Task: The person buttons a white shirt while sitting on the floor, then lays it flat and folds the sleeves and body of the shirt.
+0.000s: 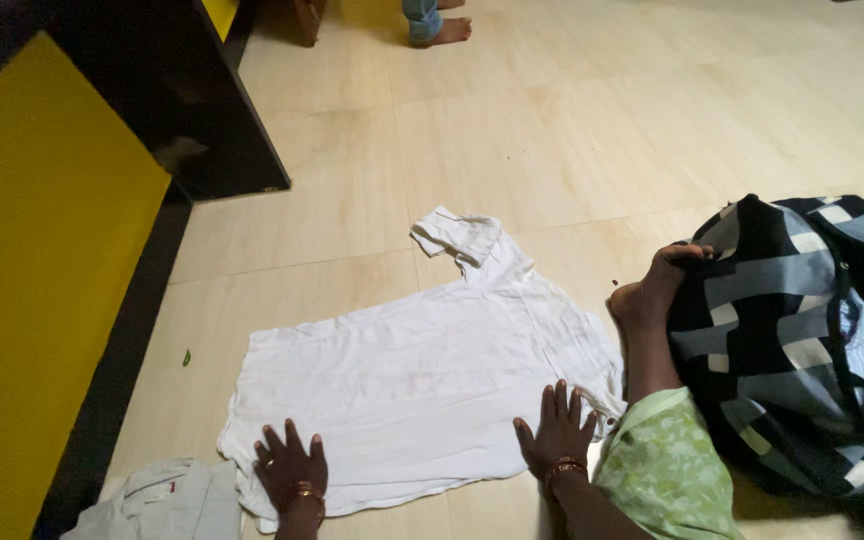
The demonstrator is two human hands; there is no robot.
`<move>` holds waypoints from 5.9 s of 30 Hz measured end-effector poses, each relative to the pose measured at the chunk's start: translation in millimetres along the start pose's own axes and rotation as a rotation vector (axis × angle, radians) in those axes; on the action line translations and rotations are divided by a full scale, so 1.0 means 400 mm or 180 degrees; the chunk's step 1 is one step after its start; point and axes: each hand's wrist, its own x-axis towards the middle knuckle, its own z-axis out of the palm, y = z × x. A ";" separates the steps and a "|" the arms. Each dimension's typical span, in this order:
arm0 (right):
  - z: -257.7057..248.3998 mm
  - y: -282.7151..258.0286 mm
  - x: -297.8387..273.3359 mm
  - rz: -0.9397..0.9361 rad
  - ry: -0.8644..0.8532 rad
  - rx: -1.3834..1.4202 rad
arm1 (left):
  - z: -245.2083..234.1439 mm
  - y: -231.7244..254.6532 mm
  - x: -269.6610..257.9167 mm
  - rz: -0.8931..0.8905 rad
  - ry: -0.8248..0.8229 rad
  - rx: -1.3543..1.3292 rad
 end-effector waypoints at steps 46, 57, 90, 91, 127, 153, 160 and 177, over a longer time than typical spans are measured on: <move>0.051 -0.016 0.050 -0.0507 0.0171 0.0611 | -0.011 0.194 -0.112 0.1276 -0.0451 -0.0554; 0.078 -0.104 -0.052 -0.1144 0.0265 0.0295 | -0.048 0.267 -0.179 0.1316 0.0023 -0.0710; 0.053 0.101 0.854 -0.0745 0.1555 0.1493 | 0.044 0.077 0.586 -0.0215 0.1091 -0.2517; 0.054 0.096 0.910 -0.0739 0.1564 0.1484 | 0.056 0.088 0.601 -0.0209 0.1087 -0.2529; -0.029 0.383 0.195 -0.0970 0.0245 0.1012 | 0.117 -0.259 0.215 -0.0229 0.0746 -0.2567; -0.002 0.298 0.361 -0.0098 0.0614 0.1416 | 0.016 0.005 0.131 0.1606 0.0369 -0.1281; 0.140 0.197 0.570 -0.1700 0.2589 0.0331 | 0.005 0.033 0.105 0.1642 -0.0276 -0.1113; -0.119 0.356 -0.021 -0.3427 -0.1558 0.1024 | 0.063 0.043 0.092 0.1717 -0.0147 -0.1042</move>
